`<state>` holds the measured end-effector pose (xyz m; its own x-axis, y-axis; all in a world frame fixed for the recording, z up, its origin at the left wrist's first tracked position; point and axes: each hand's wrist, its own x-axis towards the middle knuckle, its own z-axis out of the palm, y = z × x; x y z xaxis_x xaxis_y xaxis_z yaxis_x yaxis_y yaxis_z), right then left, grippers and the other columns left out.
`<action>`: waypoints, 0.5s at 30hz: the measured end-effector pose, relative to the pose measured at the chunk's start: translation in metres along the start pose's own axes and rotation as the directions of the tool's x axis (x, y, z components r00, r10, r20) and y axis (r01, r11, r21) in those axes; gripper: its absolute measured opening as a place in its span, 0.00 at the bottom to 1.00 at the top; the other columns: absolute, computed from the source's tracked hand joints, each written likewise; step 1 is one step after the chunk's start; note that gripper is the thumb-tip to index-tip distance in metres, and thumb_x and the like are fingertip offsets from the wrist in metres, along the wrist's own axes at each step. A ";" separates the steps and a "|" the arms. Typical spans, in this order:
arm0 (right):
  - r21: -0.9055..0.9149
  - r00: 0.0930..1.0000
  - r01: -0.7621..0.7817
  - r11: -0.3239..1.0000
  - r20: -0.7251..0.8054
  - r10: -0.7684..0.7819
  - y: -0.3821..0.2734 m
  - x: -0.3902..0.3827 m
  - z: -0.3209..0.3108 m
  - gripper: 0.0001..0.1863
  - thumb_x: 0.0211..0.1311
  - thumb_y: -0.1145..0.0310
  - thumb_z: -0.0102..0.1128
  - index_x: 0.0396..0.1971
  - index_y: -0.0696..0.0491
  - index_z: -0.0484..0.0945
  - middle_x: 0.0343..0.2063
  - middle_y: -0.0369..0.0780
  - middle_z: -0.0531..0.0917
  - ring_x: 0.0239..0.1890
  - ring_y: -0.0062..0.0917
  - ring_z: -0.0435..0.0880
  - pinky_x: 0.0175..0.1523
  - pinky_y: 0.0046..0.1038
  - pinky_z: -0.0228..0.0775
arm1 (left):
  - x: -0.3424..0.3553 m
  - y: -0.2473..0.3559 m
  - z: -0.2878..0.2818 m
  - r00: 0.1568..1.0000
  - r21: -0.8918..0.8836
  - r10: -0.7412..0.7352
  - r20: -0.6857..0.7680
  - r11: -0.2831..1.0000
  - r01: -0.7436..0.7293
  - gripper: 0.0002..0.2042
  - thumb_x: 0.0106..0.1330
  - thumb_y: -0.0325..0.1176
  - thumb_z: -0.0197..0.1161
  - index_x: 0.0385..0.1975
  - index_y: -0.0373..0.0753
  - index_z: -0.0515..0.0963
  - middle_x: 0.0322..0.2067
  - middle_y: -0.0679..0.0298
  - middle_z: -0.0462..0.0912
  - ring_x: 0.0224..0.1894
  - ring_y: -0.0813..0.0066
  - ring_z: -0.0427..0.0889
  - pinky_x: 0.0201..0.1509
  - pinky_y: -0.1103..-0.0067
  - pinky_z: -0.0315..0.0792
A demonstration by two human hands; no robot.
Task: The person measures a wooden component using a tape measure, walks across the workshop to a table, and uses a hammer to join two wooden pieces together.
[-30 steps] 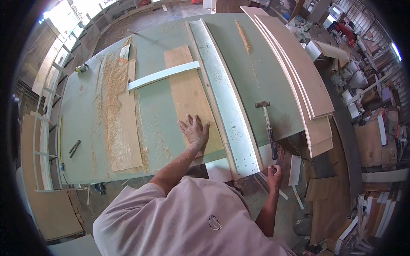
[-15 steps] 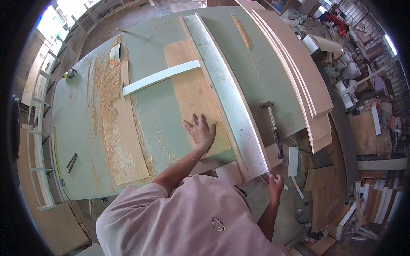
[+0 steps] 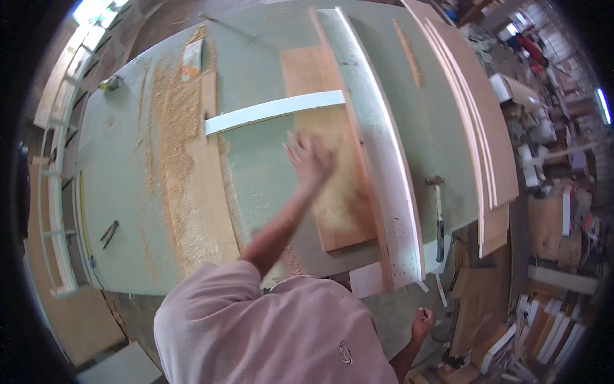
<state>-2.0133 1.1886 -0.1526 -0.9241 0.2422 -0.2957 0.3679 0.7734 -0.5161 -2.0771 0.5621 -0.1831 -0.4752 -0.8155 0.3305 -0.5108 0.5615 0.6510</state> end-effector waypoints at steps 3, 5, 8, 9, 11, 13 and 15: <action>0.057 0.996 -0.075 0.996 -0.051 0.078 0.011 -0.012 -0.020 0.16 0.65 0.61 0.62 0.41 0.59 0.76 0.34 0.40 0.78 0.22 0.24 0.79 0.24 0.27 0.72 | 0.096 -0.060 -0.010 0.993 0.167 0.069 0.096 0.982 -0.085 0.30 0.51 0.44 0.71 0.53 0.38 0.72 0.66 0.42 0.59 0.73 0.39 0.49 0.73 0.43 0.41; 0.063 0.996 -0.056 0.996 -0.070 0.060 0.029 -0.018 -0.024 0.16 0.65 0.60 0.62 0.41 0.58 0.76 0.32 0.39 0.77 0.19 0.22 0.79 0.19 0.24 0.71 | 0.130 -0.094 -0.020 0.985 0.248 0.080 0.156 0.962 -0.117 0.31 0.51 0.43 0.72 0.54 0.39 0.73 0.64 0.43 0.64 0.72 0.42 0.54 0.73 0.44 0.44; 0.178 0.983 -0.127 0.976 -0.109 0.148 0.043 -0.041 -0.024 0.15 0.65 0.61 0.62 0.39 0.58 0.75 0.29 0.38 0.76 0.19 0.22 0.80 0.19 0.24 0.71 | 0.163 -0.106 -0.043 0.915 0.411 0.006 0.404 0.892 -0.188 0.31 0.49 0.41 0.73 0.56 0.42 0.73 0.57 0.49 0.74 0.66 0.49 0.67 0.71 0.49 0.54; 0.155 0.982 -0.151 0.976 -0.091 0.166 0.045 -0.043 -0.022 0.14 0.65 0.61 0.62 0.38 0.58 0.75 0.28 0.38 0.77 0.19 0.22 0.80 0.19 0.24 0.71 | 0.169 -0.118 -0.047 0.916 0.410 0.019 0.401 0.890 -0.198 0.31 0.49 0.41 0.73 0.56 0.42 0.73 0.57 0.49 0.74 0.66 0.49 0.67 0.71 0.49 0.54; 0.143 0.982 -0.168 0.975 -0.066 0.179 0.047 -0.046 -0.016 0.13 0.65 0.62 0.62 0.38 0.57 0.74 0.27 0.38 0.77 0.18 0.22 0.80 0.19 0.23 0.71 | 0.177 -0.145 -0.051 0.890 0.398 -0.016 0.455 0.898 -0.188 0.30 0.49 0.38 0.73 0.55 0.43 0.74 0.53 0.52 0.78 0.61 0.53 0.73 0.67 0.56 0.63; 0.204 0.971 -0.232 0.951 -0.011 0.240 0.060 -0.058 -0.011 0.12 0.64 0.64 0.62 0.38 0.57 0.74 0.26 0.38 0.77 0.18 0.23 0.80 0.19 0.24 0.71 | 0.176 -0.131 -0.057 0.889 0.382 0.047 0.456 0.892 -0.243 0.29 0.49 0.37 0.73 0.54 0.43 0.74 0.53 0.52 0.78 0.61 0.53 0.73 0.65 0.57 0.64; 0.228 0.963 -0.259 0.938 -0.017 0.270 0.078 -0.072 -0.004 0.12 0.64 0.64 0.62 0.37 0.57 0.75 0.25 0.38 0.78 0.18 0.24 0.81 0.19 0.25 0.71 | 0.171 -0.108 -0.064 0.909 0.395 0.123 0.399 0.871 -0.292 0.28 0.51 0.33 0.71 0.56 0.42 0.74 0.54 0.52 0.77 0.60 0.54 0.73 0.63 0.61 0.64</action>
<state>-1.9184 1.2339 -0.1682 -0.7919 0.4519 -0.4106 0.6086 0.5295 -0.5909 -2.0570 0.3531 -0.1535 -0.7807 -0.6155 0.1076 -0.5894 0.7826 0.2003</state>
